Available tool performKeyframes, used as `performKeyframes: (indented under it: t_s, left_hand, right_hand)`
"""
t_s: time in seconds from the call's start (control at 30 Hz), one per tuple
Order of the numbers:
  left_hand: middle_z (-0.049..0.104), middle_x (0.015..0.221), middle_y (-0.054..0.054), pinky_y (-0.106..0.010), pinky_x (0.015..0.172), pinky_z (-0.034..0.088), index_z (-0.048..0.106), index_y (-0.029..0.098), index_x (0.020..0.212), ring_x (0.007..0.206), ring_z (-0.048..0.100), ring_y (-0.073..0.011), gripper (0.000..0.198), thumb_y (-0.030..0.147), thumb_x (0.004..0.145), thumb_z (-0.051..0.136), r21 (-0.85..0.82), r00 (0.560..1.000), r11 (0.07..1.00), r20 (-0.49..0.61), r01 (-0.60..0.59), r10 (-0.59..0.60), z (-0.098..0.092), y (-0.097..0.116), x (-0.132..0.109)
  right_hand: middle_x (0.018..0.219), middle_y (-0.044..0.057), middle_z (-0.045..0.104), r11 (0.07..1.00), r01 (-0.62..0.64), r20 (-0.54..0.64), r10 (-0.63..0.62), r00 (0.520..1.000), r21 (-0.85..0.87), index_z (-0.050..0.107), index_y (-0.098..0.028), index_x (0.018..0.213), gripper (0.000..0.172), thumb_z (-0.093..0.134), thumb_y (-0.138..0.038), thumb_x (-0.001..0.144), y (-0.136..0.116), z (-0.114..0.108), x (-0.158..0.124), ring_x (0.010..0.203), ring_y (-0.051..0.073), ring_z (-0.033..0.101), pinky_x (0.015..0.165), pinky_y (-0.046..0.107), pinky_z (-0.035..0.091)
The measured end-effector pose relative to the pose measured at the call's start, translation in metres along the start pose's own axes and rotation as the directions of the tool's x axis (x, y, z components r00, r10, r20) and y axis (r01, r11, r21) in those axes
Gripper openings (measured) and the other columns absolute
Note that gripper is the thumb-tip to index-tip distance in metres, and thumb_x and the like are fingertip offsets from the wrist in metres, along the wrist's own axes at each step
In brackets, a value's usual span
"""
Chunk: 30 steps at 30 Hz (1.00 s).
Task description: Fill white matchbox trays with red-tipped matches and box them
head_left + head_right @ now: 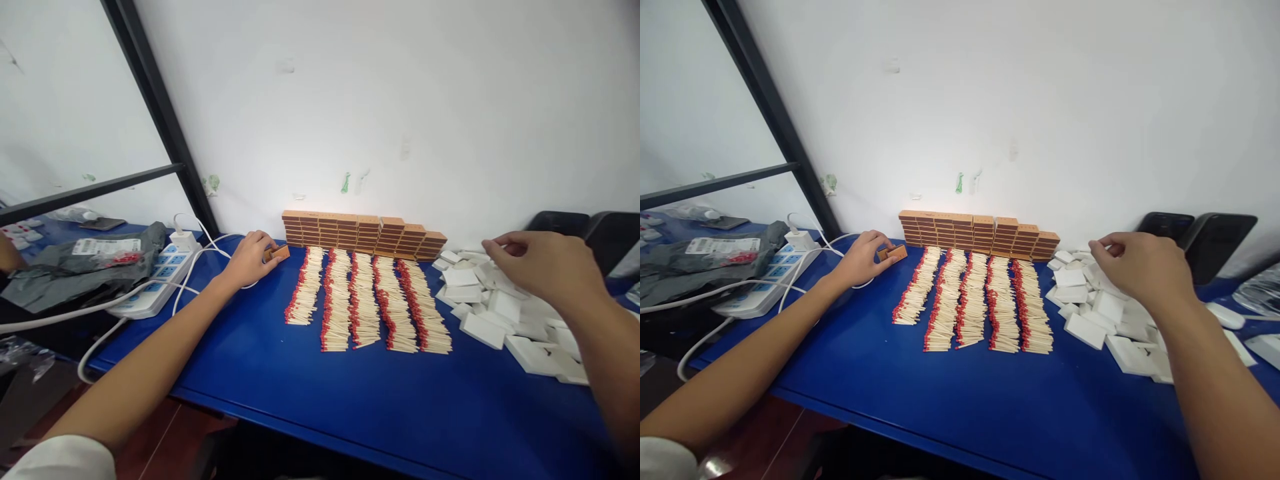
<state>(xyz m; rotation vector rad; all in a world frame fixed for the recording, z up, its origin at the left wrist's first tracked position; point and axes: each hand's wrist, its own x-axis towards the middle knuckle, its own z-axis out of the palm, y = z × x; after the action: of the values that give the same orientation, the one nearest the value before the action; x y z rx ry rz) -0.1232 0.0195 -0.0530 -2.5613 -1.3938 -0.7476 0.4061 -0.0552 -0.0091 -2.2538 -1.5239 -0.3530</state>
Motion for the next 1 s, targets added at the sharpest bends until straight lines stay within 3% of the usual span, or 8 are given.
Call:
performKeyframes:
  t_s: [0.17, 0.33, 0.47, 0.6, 0.67, 0.77, 0.87, 1.0]
  left_hand:
    - [0.066, 0.11, -0.01, -0.047, 0.102, 0.047, 0.062, 0.02, 0.102, 0.11, 0.059, -0.0299, 0.029, 0.048, 0.095, 0.064, -0.088, 0.999, 0.995, 0.005, 0.049, -0.049, 0.005, -0.002, -0.001]
    - [0.065, 0.119, -0.013, -0.052, 0.103, 0.045, 0.063, 0.02, 0.11, 0.122, 0.054, -0.0348, 0.032, 0.046, 0.093, 0.067, -0.065, 0.994, 0.992, -0.01, 0.104, -0.105, 0.013, 0.002, -0.006]
    - [0.064, 0.13, -0.016, -0.058, 0.108, 0.042, 0.069, 0.02, 0.099, 0.133, 0.05, -0.0388, 0.026, 0.045, 0.094, 0.065, -0.05, 0.993, 0.992, -0.022, 0.116, -0.117, 0.011, 0.006, -0.006]
    - [0.073, 0.113, -0.012, -0.051, 0.106, 0.048, 0.067, 0.019, 0.09, 0.117, 0.063, -0.0322, 0.038, 0.058, 0.092, 0.068, -0.348, 0.967, 0.921, -0.118, 0.174, -0.227, 0.002, 0.026, 0.0]
    - [0.076, 0.089, -0.007, -0.04, 0.087, 0.057, 0.065, 0.02, 0.09, 0.091, 0.072, -0.0254, 0.047, 0.066, 0.095, 0.061, -0.493, 0.965, 0.851, -0.078, 0.181, -0.25, -0.004, 0.05, 0.001]
    - [0.079, 0.087, -0.005, -0.034, 0.08, 0.058, 0.067, 0.019, 0.094, 0.084, 0.076, -0.0224, 0.044, 0.063, 0.092, 0.071, -0.805, 0.972, 0.571, 0.03, 0.162, -0.233, -0.009, 0.095, -0.005]
    - [0.08, 0.086, -0.003, -0.033, 0.079, 0.058, 0.071, 0.02, 0.099, 0.082, 0.076, -0.0207, 0.039, 0.056, 0.088, 0.08, -0.838, 0.984, 0.533, 0.023, 0.116, -0.177, -0.01, 0.132, -0.018]
    - [0.079, 0.081, 0.0, -0.035, 0.083, 0.06, 0.07, 0.022, 0.118, 0.078, 0.075, -0.0195, 0.043, 0.05, 0.087, 0.082, -0.792, 0.992, 0.602, 0.028, 0.097, -0.124, -0.009, 0.146, -0.031]
  right_hand:
    - [0.091, 0.011, 0.079, 1.0, 0.021, -0.026, -0.02, 0.999, 0.018, 0.081, -0.024, 0.089, 0.041, 0.055, -0.055, 0.082, 0.0, 0.002, -0.001, 0.078, 0.032, 0.067, 0.066, 0.04, 0.044]
    - [0.093, 0.012, 0.079, 1.0, 0.024, -0.007, -0.024, 1.0, 0.004, 0.081, -0.023, 0.089, 0.043, 0.054, -0.056, 0.083, -0.002, 0.002, -0.002, 0.077, 0.031, 0.066, 0.065, 0.039, 0.044]
    - [0.091, 0.011, 0.079, 1.0, 0.013, -0.018, -0.012, 1.0, 0.021, 0.081, -0.023, 0.088, 0.041, 0.055, -0.055, 0.083, -0.001, -0.001, -0.001, 0.078, 0.031, 0.067, 0.067, 0.04, 0.044]
    - [0.079, 0.01, 0.077, 0.976, 0.008, -0.057, 0.004, 0.998, 0.219, 0.078, -0.021, 0.082, 0.032, 0.064, -0.049, 0.079, -0.019, -0.011, -0.01, 0.078, 0.032, 0.068, 0.07, 0.042, 0.047]
    - [0.078, 0.01, 0.077, 0.876, 0.022, 0.004, -0.027, 1.0, 0.481, 0.078, -0.02, 0.085, 0.032, 0.07, -0.051, 0.08, -0.044, -0.017, -0.028, 0.076, 0.03, 0.069, 0.069, 0.041, 0.051]
    - [0.093, 0.01, 0.079, 0.582, -0.011, 0.193, -0.251, 0.949, 0.813, 0.076, -0.024, 0.106, 0.048, 0.075, -0.066, 0.082, -0.099, -0.018, -0.073, 0.07, 0.027, 0.069, 0.052, 0.036, 0.052]
    - [0.107, 0.01, 0.076, 0.289, -0.134, 0.257, -0.449, 0.856, 0.948, 0.062, -0.027, 0.124, 0.062, 0.083, -0.065, 0.079, -0.148, -0.011, -0.12, 0.08, 0.027, 0.072, 0.045, 0.033, 0.056]
    - [0.082, 0.001, 0.071, 0.187, -0.243, 0.302, -0.437, 0.847, 0.952, 0.056, -0.028, 0.113, 0.061, 0.087, -0.065, 0.076, -0.173, -0.002, -0.149, 0.062, 0.019, 0.066, 0.039, 0.027, 0.05]
